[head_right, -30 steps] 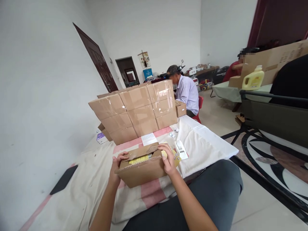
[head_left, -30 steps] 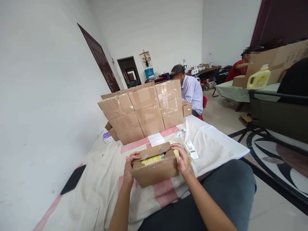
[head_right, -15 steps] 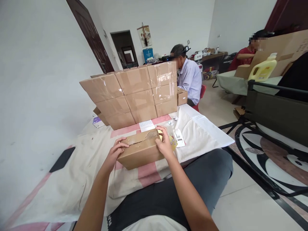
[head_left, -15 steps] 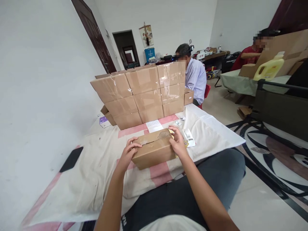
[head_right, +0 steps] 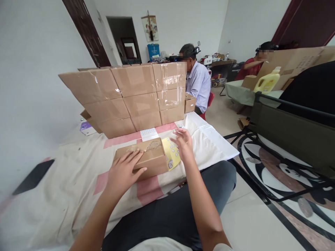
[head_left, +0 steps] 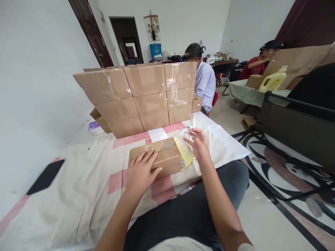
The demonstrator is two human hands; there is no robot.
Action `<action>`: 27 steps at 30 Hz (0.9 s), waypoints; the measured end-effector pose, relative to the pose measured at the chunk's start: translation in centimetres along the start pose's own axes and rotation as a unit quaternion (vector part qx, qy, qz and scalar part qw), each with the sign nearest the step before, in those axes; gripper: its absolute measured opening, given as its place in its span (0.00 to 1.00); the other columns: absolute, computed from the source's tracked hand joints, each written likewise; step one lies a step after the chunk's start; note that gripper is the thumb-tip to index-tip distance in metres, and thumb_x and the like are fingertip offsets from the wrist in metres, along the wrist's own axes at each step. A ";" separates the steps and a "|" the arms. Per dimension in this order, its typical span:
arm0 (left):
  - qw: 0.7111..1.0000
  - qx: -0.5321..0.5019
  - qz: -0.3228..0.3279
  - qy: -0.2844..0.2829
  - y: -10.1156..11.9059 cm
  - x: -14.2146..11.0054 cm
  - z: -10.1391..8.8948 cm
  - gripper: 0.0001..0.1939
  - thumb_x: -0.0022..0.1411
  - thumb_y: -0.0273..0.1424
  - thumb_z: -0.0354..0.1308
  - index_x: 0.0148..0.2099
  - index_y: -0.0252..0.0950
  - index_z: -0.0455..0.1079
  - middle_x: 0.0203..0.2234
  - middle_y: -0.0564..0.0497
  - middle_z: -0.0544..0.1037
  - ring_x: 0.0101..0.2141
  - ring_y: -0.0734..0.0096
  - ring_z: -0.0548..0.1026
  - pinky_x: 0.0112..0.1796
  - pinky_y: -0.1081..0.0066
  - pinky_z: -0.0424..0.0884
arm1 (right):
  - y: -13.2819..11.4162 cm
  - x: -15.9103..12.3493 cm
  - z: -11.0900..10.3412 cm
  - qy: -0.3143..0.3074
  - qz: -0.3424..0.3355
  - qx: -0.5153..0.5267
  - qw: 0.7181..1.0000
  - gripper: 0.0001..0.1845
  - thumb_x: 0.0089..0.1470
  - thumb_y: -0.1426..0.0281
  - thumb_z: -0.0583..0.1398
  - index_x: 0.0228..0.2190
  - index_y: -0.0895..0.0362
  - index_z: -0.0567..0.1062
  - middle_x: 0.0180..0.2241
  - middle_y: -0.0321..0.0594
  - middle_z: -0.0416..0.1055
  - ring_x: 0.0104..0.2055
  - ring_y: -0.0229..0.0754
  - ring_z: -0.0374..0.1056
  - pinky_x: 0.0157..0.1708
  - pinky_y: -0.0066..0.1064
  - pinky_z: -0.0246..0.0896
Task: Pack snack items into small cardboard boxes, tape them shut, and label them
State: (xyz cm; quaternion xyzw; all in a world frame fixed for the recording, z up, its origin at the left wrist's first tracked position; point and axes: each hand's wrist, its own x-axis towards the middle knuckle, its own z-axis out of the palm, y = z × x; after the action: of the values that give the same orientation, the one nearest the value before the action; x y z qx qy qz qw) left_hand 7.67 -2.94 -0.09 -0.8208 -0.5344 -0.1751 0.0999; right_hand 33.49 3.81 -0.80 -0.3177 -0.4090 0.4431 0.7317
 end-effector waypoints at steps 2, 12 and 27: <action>1.000 0.001 -0.001 0.001 -0.6 0.0 0.4 0.27 0.67 0.42 0.58 0.66 0.46 0.66 0.64 0.53 0.70 0.63 0.48 0.67 0.55 0.47 0.68 | -1.9 2.1 -2.0 0.026 -0.004 -0.047 0.999 0.12 0.48 0.64 0.65 0.36 0.51 0.71 0.42 0.37 0.69 0.46 0.43 0.70 0.45 0.39 0.73; 0.998 -0.007 -0.064 0.025 -2.4 0.8 1.0 0.27 0.69 0.46 0.51 0.66 0.44 0.66 0.62 0.52 0.72 0.64 0.45 0.66 0.55 0.45 0.68 | 1.4 3.8 -9.0 0.060 0.091 -0.287 0.952 0.14 0.51 0.56 0.59 0.33 0.54 0.72 0.37 0.39 0.72 0.38 0.42 0.70 0.31 0.30 0.68; 0.981 0.016 -0.090 0.174 -1.7 -0.7 0.0 0.29 0.67 0.44 0.56 0.68 0.58 0.59 0.71 0.60 0.57 0.69 0.40 0.56 0.66 0.33 0.49 | 1.4 2.2 -8.4 0.021 0.105 -0.474 0.874 0.15 0.58 0.54 0.57 0.37 0.53 0.72 0.31 0.37 0.74 0.27 0.41 0.73 0.30 0.32 0.62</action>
State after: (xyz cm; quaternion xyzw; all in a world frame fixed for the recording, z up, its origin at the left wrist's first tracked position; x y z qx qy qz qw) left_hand 5.91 -2.84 -0.43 -0.7250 -0.5830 -0.3147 0.1882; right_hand 41.00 5.53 -5.13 -0.6765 -0.5193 0.2633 0.4510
